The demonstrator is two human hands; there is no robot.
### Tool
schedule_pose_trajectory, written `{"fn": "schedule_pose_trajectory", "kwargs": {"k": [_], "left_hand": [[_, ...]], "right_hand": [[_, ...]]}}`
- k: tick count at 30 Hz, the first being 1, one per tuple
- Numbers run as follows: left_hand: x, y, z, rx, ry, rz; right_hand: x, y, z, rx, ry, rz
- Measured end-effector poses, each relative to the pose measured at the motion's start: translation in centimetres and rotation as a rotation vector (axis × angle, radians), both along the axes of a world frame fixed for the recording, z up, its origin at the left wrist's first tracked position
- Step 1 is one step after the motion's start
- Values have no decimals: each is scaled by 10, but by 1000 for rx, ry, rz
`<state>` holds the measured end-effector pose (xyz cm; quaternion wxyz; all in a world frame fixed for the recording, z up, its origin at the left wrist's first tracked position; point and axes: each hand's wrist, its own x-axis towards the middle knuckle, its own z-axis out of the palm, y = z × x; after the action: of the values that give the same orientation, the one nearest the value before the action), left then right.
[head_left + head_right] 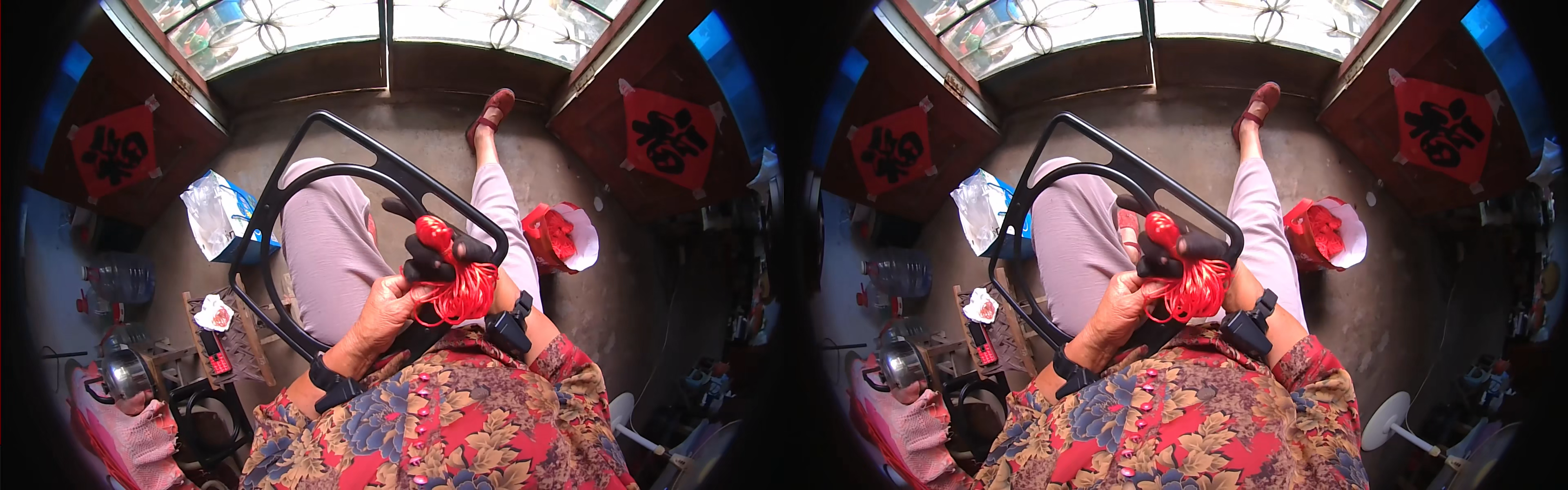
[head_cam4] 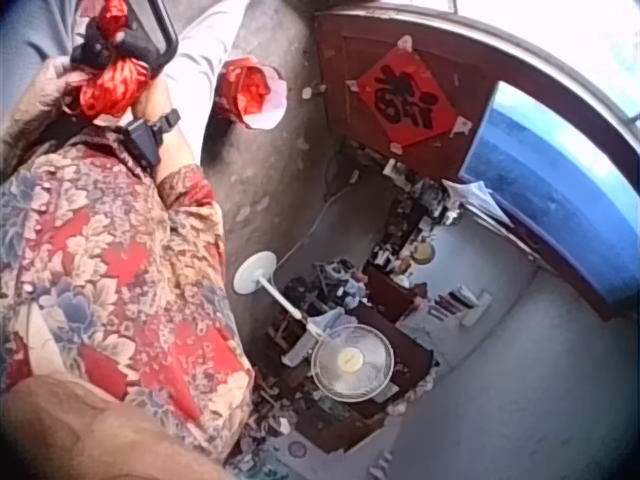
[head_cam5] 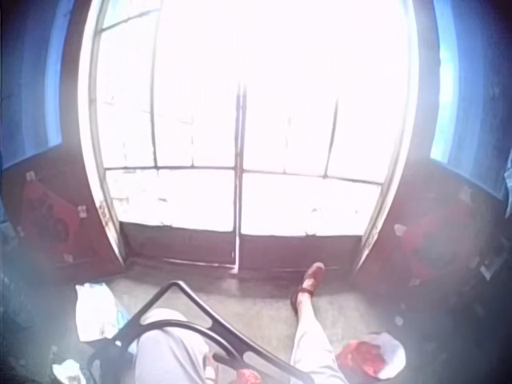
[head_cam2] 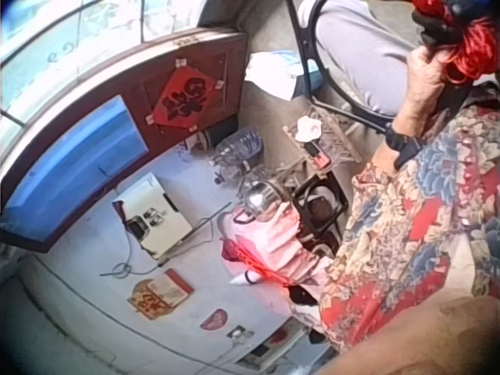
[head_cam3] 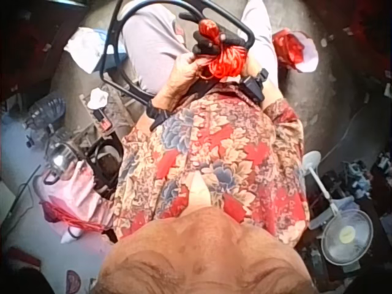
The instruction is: Tying red decorative ribbons onto a black circular frame component.
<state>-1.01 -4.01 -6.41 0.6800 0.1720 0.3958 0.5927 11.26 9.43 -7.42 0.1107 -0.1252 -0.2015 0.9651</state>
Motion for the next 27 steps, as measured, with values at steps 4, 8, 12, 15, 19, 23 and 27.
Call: {"fn": "schedule_pose_trajectory", "kwargs": {"k": [4,8,12,15,19,23,27], "left_hand": [[-3,2,6,-60,73,4],[-5,3,14,-105,130,42],[-4,4,12,-128,140,74],[-6,4,8,-125,113,85],[-7,2,2,-118,70,110],[-10,2,7,-89,62,89],[-7,4,6,-95,25,142]], "right_hand": [[5,17,4,210,-46,-11],[17,17,-15,204,-86,-261],[66,34,-23,-114,-60,-596],[87,25,37,-55,37,-664],[120,13,57,-108,270,-703],[159,14,47,-68,244,-738],[203,28,14,-39,78,-763]]}}
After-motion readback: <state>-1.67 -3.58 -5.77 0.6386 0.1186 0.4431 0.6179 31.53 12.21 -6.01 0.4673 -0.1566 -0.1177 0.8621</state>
